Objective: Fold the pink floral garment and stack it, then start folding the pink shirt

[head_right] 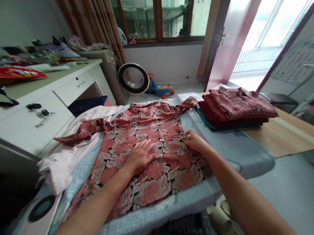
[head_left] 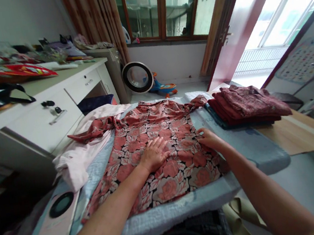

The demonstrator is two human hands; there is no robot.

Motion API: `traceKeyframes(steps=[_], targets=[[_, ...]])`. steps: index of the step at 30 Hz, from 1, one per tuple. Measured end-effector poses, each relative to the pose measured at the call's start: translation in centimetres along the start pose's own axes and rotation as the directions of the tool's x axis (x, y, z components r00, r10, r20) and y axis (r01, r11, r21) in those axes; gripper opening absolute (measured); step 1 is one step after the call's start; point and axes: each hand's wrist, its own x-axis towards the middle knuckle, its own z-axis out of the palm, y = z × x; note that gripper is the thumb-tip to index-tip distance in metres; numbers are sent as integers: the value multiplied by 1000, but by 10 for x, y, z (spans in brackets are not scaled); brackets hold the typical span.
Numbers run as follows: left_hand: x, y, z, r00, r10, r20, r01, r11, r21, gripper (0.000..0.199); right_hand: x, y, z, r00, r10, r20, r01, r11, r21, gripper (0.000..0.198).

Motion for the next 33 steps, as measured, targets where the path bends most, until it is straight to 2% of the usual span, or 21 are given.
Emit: traceKeyframes(steps=[6, 9, 12, 15, 18, 21, 24, 28, 33], targets=[[-17, 13, -7, 988, 132, -82, -132, 991, 4, 47, -22, 14, -6, 988, 37, -147, -51, 995, -91, 26], [-33, 25, -8, 974, 211, -84, -215, 976, -42, 43, -31, 19, -9, 995, 51, -91, -59, 995, -86, 18], [-52, 33, -10, 971, 228, -66, -235, 965, -119, 35, -41, 18, -12, 999, 11, -34, -15, 994, -112, 19], [-70, 34, -14, 980, 186, -65, -195, 964, -183, 29, -50, 16, -16, 998, -56, -34, 50, 986, -156, 26], [-89, 29, -22, 986, 154, -60, -162, 969, -187, 25, -58, 17, -18, 994, -77, -75, 68, 991, -113, 28], [-106, 19, -32, 992, 116, -44, -122, 981, -154, 21, -64, 22, -16, 993, -17, -114, 15, 1000, -15, 32], [-120, 3, -41, 998, 59, -33, -62, 992, -112, 18, -72, 26, -17, 998, 34, -61, -32, 999, 35, 40], [-135, -20, -48, 999, -24, -29, 22, 998, -58, 15, -85, 24, -23, 999, 27, 17, -27, 999, -18, 46], [-149, -41, -51, 992, -122, -16, 121, 992, -34, 16, -96, 22, -28, 996, 83, 19, -81, 994, -75, 35]])
